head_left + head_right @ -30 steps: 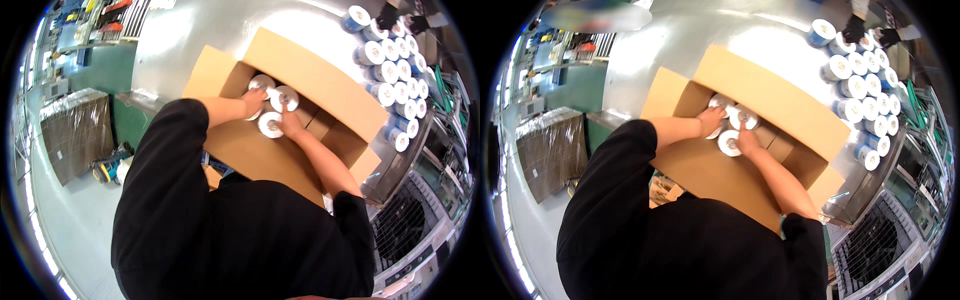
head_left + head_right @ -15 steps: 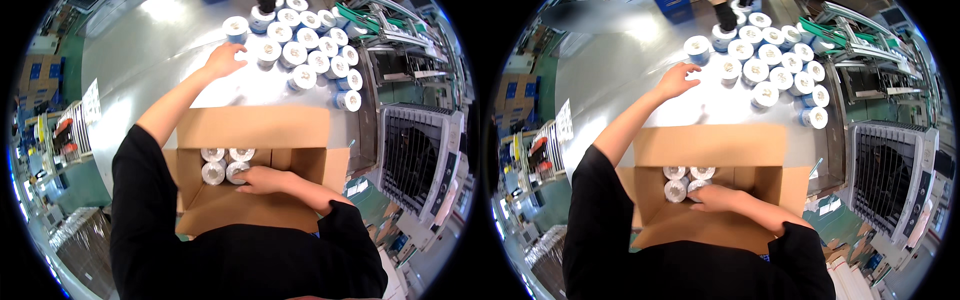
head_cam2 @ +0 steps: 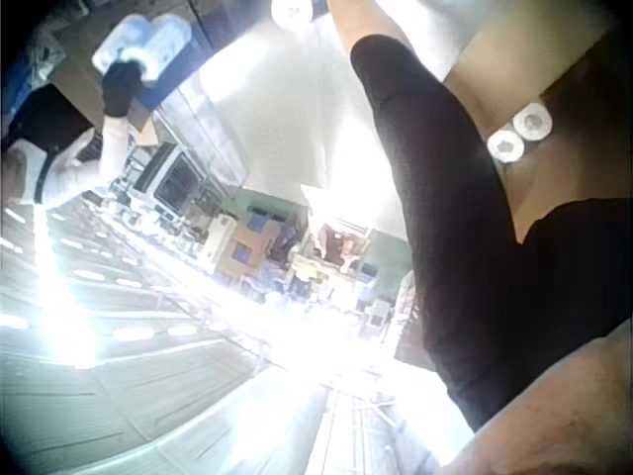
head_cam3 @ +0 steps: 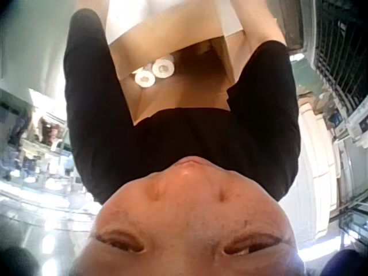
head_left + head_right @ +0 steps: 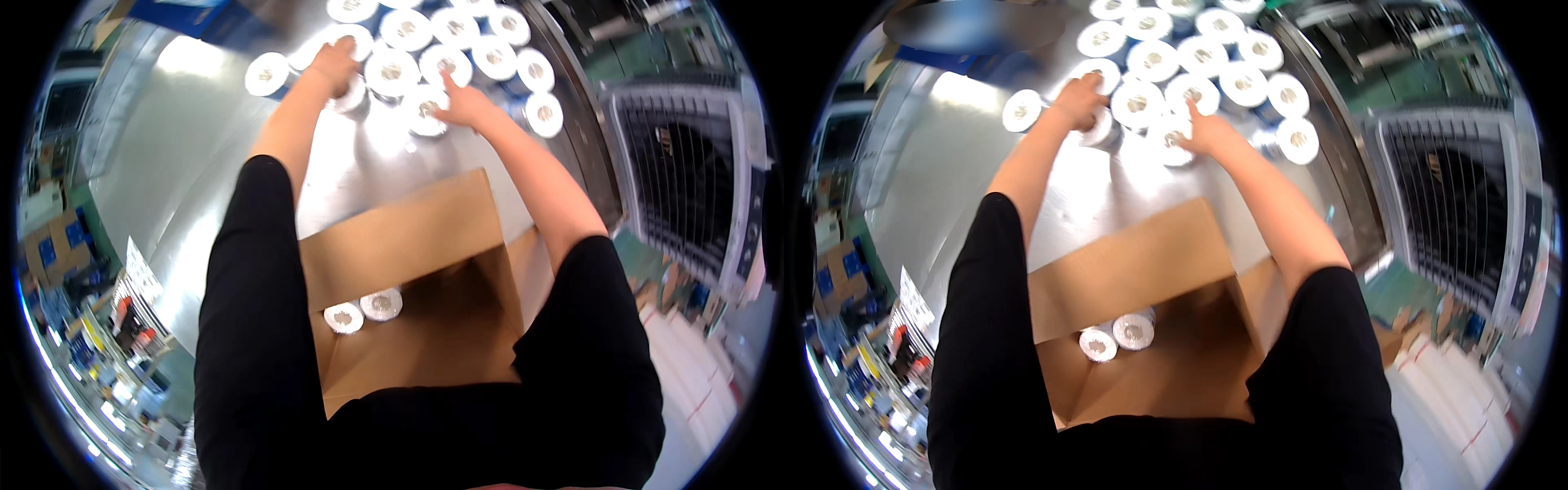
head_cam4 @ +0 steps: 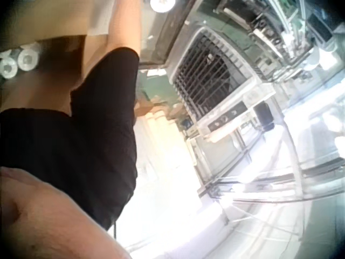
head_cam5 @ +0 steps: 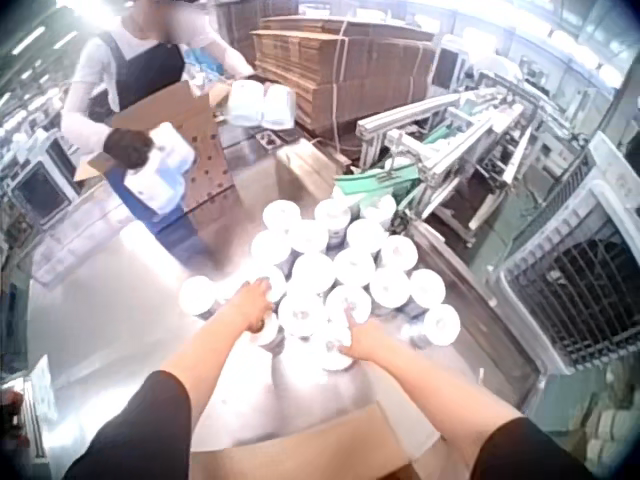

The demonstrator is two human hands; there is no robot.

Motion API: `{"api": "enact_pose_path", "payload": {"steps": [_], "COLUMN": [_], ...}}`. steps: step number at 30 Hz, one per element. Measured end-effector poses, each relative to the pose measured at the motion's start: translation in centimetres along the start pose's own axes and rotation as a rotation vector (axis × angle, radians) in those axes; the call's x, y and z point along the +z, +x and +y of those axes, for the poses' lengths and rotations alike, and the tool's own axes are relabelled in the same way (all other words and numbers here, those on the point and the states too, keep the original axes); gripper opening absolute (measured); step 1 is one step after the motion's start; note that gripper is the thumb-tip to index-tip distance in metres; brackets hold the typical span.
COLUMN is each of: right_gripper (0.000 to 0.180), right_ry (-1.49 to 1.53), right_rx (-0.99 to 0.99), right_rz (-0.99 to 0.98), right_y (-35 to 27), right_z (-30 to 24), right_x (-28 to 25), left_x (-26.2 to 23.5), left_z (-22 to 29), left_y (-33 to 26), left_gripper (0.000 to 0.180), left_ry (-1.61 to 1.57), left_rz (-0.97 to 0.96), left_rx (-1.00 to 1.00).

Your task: The person packs rolls into a cardboard box by hand, folds the box flaps closed, and moves the box aside.

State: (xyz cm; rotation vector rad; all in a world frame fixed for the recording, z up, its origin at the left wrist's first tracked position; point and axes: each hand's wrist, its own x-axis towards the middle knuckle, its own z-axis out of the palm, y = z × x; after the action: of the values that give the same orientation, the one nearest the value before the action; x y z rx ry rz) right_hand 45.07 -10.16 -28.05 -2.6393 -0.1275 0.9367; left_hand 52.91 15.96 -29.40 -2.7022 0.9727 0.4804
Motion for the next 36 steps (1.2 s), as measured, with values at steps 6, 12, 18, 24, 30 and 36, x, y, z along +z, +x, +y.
{"api": "enact_pose_path", "payload": {"steps": [6,12,18,24,30,36], "right_gripper": [0.079,0.071,0.065,0.044,0.048,0.051], "right_ry": [0.232,0.243,0.105,0.052,-0.203,-0.2], "right_rx": [-0.115,-0.107,-0.178,-0.4,-0.558,-0.716], "right_rz": [0.164,0.336,0.29,0.356,0.353,0.477], "right_y": [3.6,2.9,-0.1,-4.5,-8.6,-18.1], "right_z": [0.4,2.7,3.0,-1.8,-6.2,-10.8], "right_x": [2.2,3.1,1.5,-3.6,-8.8,-12.3], "left_x": [1.0,-4.6,-11.6,-10.3,-3.5,-0.1], "left_z": [-0.2,-0.8,6.4,20.8,27.9,30.6], "left_y": [-5.0,-19.3,-38.0,-35.7,-28.9,-25.3], "left_gripper": [0.039,0.042,0.03,0.027,0.04,0.036], "left_ry": [-0.187,-1.019,-1.955,-1.916,-1.035,-0.503], "left_rz": [0.111,0.417,0.484,-0.232,-0.047,0.16], "left_rx": [-0.19,-0.565,-0.568,-0.406,-0.236,-0.072]}}
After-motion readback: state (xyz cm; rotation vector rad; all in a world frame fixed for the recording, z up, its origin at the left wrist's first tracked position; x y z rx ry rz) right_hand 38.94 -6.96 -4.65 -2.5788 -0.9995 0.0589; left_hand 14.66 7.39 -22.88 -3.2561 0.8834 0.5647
